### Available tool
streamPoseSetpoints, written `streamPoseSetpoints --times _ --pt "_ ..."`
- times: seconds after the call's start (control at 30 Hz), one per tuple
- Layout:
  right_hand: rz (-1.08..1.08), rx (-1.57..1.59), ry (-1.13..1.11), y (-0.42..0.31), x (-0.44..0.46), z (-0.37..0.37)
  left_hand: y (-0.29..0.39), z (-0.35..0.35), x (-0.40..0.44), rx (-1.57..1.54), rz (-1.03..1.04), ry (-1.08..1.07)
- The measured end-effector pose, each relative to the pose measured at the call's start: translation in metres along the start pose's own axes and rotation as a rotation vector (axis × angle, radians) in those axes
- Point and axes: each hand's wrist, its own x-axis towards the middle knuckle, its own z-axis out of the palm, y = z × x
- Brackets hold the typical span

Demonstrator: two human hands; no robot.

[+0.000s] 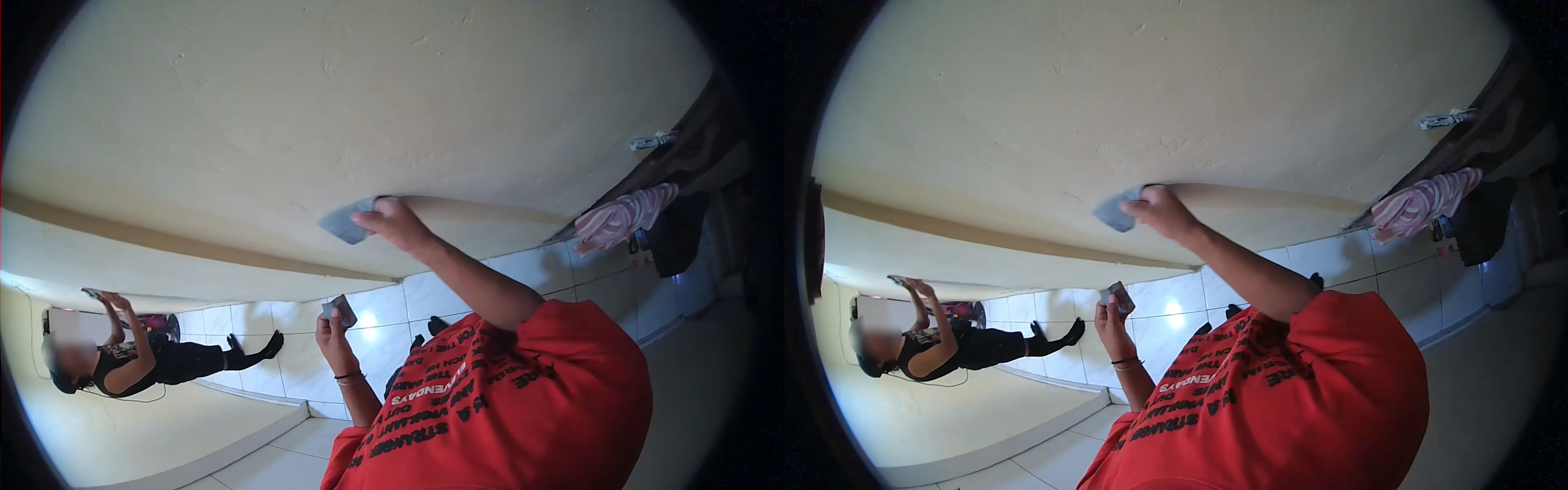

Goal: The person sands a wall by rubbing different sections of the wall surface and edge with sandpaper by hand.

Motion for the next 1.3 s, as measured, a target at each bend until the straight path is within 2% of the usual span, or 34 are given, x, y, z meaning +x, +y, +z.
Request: streamPoseSetpoints --times 0.1,0.17,0.2,0.27,0.3,0.5,0.57,0.63,0.7,0.77,0.83,0.87,0.93,0.97,1.03,1.1,1.17,1.23,1.3 --pt "-0.027 0.107 0.029 -0.036 -0.007 0.009 0.002 -0.001 0.002 0.023 0.026 -0.036" --pt "0.053 0.202 -0.03 -0.041 -0.011 -0.008 0.003 0.011 0.0 0.013 0.027 -0.053" --pt "0.047 0.193 -0.015 -0.049 -0.017 -0.018 0.004 0.021 -0.001 0.006 0.02 -0.059" --pt "0.118 0.368 0.056 -0.067 -0.038 -0.044 0.006 0.044 -0.003 -0.029 0.004 -0.077" --pt "0.156 0.349 0.026 -0.064 -0.045 -0.067 0.006 0.055 -0.005 -0.053 -0.007 -0.078" --pt "0.281 0.228 0.173 -0.056 -0.107 -0.2 -0.005 0.137 -0.02 -0.043 -0.051 -0.203" --pt "0.288 0.18 0.273 -0.027 -0.128 -0.246 -0.011 0.162 -0.024 -0.022 -0.067 -0.274" --pt "0.328 0.215 0.497 -0.025 -0.153 -0.285 -0.018 0.189 -0.028 -0.02 -0.089 -0.344" --pt "0.227 0.119 0.8 -0.035 -0.176 -0.319 -0.01 0.218 -0.032 -0.006 -0.098 -0.399" --pt "0.163 0.226 0.948 -0.063 -0.195 -0.351 -0.005 0.24 -0.034 0.008 -0.06 -0.434" --pt "-0.135 0.086 1.041 -0.077 -0.202 -0.373 0.004 0.249 -0.034 -0.038 -0.047 -0.417" --pt "-0.108 0.081 1.038 -0.087 -0.205 -0.378 0.004 0.25 -0.031 -0.037 -0.027 -0.41" --pt "-0.23 -0.226 1.108 -0.108 -0.205 -0.376 0.007 0.245 -0.028 -0.051 -0.036 -0.389" --pt "-0.207 -0.227 1.105 -0.102 -0.206 -0.379 0.005 0.243 -0.028 -0.062 -0.026 -0.389" --pt "-0.107 -0.678 0.97 -0.098 -0.199 -0.375 0.007 0.224 -0.025 -0.008 -0.024 -0.329" --pt "0.036 -0.698 0.696 -0.082 -0.181 -0.355 0.007 0.203 -0.025 -0.004 -0.022 -0.281" --pt "0.328 -0.728 0.319 -0.036 -0.162 -0.345 0.009 0.178 -0.027 -0.012 -0.055 -0.193" --pt "0.29 -0.717 0.197 0.018 -0.141 -0.314 0.008 0.157 -0.029 -0.026 -0.048 -0.152" --pt "0.292 -0.434 0.17 0.038 -0.123 -0.256 0.011 0.132 -0.031 -0.049 -0.06 -0.087"
